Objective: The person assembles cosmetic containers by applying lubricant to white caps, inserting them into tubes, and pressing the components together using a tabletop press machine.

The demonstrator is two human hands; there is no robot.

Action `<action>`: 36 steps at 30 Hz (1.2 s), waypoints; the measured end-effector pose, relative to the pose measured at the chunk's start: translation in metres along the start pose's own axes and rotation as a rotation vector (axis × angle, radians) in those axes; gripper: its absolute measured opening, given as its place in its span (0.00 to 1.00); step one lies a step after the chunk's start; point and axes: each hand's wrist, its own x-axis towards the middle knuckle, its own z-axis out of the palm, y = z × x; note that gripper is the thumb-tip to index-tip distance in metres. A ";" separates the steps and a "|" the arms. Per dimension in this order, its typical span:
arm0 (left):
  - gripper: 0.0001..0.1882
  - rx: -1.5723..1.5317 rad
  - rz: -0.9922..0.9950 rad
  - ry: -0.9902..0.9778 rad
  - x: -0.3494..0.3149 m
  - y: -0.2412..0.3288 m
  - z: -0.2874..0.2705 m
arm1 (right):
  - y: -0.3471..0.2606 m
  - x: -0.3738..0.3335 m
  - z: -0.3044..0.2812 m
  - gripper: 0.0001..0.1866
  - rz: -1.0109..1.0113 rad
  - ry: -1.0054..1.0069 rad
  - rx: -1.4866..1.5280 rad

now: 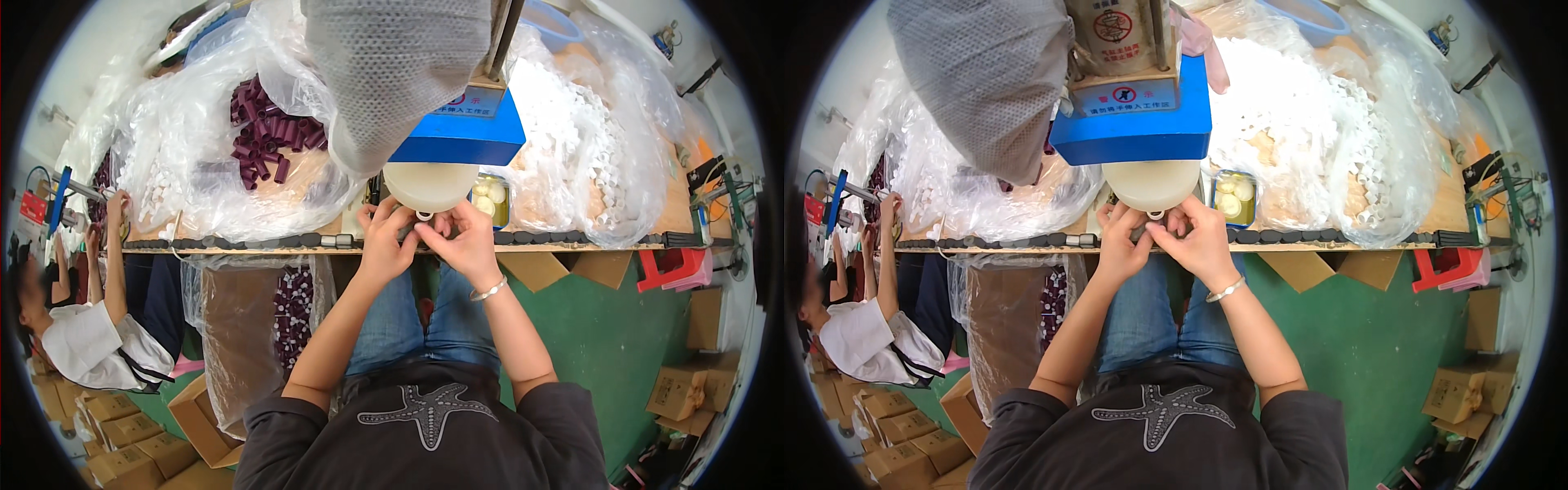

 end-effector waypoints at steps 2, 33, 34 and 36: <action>0.20 0.053 0.008 0.065 -0.003 0.010 -0.007 | -0.007 -0.014 -0.001 0.21 0.013 0.063 0.077; 0.11 -0.849 -0.447 0.241 -0.004 0.015 -0.012 | 0.001 -0.122 -0.016 0.17 0.088 -0.170 0.125; 0.12 -0.798 -0.548 0.337 -0.018 0.017 -0.011 | -0.002 -0.117 -0.022 0.14 0.070 -0.177 0.083; 0.13 -0.886 -0.557 0.233 -0.044 0.027 -0.042 | -0.006 -0.102 -0.042 0.12 0.019 -0.099 -0.003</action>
